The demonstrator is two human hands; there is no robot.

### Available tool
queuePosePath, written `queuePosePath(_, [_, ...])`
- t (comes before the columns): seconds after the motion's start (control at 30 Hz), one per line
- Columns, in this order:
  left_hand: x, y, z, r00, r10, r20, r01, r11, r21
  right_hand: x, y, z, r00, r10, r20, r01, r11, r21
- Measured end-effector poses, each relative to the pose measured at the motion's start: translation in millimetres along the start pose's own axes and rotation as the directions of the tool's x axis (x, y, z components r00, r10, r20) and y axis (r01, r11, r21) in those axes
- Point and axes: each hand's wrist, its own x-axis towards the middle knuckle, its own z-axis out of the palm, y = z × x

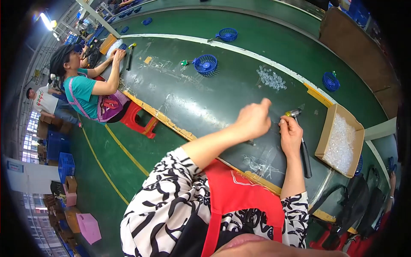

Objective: The person assembles portable fans by inserting small plastic parts into fan covers by hand, tapping them into place with a mallet, and placing the assembled fan parts onto a conveyor belt.

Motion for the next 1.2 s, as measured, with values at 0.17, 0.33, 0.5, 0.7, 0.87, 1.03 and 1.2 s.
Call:
queuePosePath(0.17, [-24.2,-8.3,6.7,0.977,0.212,0.023,-0.203,0.957,-0.207,3.0,3.1,4.7,0.999,0.035,-0.012,-0.034,0.998,0.053])
queuePosePath(0.33, [-58.0,-41.3,-7.9,0.914,0.405,0.017,-0.403,0.912,-0.074,3.1,4.6,1.5,0.997,0.075,0.010,-0.075,0.994,0.081])
queuePosePath(0.5, [-78.9,-47.8,1.5,0.897,0.437,-0.067,-0.442,0.888,-0.127,1.3,1.6,0.8,0.999,0.042,0.016,-0.043,0.999,0.032])
queuePosePath(0.7, [-80.3,-36.0,19.6,0.923,0.374,-0.086,-0.384,0.902,-0.198,-10.3,-8.2,-5.7,0.982,0.176,0.073,-0.176,0.984,0.005])
queuePosePath(0.87, [-67.6,-46.3,22.4,0.900,0.381,-0.213,-0.421,0.885,-0.198,-32.3,-48.5,4.2,0.868,0.382,0.317,-0.436,0.892,0.120])
queuePosePath(1.03, [-58.7,-48.1,17.2,0.911,0.334,-0.242,-0.390,0.889,-0.240,-45.6,-62.9,15.7,0.844,0.401,0.355,-0.472,0.871,0.138])
queuePosePath(1.2, [-55.5,-38.3,21.5,0.937,0.273,-0.218,-0.337,0.872,-0.355,-55.0,-52.7,18.4,0.869,0.397,0.295,-0.451,0.880,0.146])
